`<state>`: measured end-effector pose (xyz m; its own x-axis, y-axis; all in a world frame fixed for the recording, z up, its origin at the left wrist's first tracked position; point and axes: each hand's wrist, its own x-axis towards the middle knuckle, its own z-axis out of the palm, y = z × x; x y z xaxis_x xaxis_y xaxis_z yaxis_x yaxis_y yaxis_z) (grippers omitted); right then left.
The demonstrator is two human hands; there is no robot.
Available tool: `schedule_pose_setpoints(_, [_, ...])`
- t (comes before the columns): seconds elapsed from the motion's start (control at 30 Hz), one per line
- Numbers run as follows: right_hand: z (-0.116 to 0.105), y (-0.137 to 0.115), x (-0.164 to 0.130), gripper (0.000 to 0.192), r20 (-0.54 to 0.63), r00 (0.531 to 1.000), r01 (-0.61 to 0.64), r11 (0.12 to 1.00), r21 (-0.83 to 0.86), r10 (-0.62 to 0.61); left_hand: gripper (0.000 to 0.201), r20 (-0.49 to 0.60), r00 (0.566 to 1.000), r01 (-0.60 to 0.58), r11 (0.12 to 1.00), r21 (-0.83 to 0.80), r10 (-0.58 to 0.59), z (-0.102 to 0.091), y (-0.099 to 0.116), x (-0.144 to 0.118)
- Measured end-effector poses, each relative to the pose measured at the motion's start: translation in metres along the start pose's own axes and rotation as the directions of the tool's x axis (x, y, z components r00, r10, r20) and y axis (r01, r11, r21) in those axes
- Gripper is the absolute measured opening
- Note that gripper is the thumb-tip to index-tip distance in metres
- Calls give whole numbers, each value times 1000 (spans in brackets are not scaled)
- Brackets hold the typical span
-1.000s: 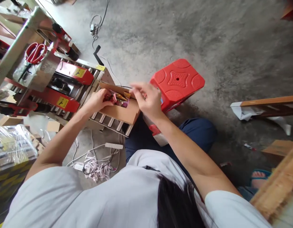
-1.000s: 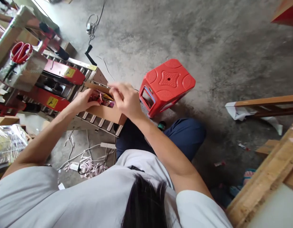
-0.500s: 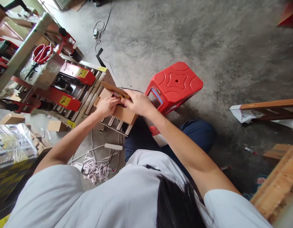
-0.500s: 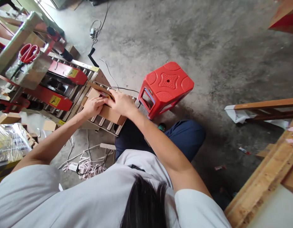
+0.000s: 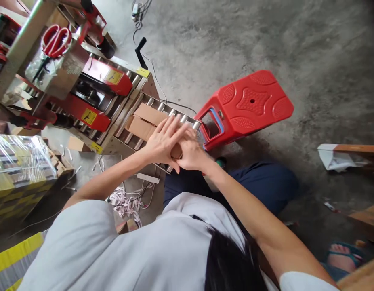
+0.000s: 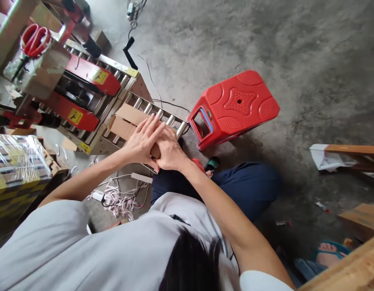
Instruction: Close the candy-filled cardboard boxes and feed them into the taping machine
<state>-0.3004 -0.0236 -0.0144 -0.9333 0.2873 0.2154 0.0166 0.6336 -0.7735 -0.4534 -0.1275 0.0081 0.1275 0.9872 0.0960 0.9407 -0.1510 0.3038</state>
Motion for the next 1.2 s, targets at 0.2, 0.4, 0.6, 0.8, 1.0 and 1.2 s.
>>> schedule_pose_setpoints(0.2, [-50, 20, -40, 64, -173, 926, -241, 878, 413, 335, 108, 62, 998, 8, 1000, -3, -7, 1, -34, -6])
schedule_pose_setpoints(0.4, [-61, 68, -90, 50, -117, 806, -465, 744, 480, 580, 97, 39, 967, 250, 965, 78, -253, -51, -127, -48])
schedule_pose_setpoints(0.6, [-57, 81, -137, 39, -208, 776, -492, 778, 391, 596, 87, 25, 894, 439, 884, 159, -448, -113, -182, -79])
schedule_pose_setpoints(0.8, [-25, 20, -182, 20, -420, 731, -492, 842, 223, 538, 86, -90, 985, 136, 984, -117, -147, 9, -60, -11])
schedule_pose_setpoints(1.0, [-96, -39, -254, 26, -572, 630, -624, 781, 27, 524, 59, 147, 850, -398, 799, -450, 506, 111, 141, 172])
schedule_pose_setpoints(1.2, [-179, -137, -384, 37, -991, -131, -926, 361, 110, -34, 49, 255, 625, -491, 625, -607, 738, 98, 282, 198])
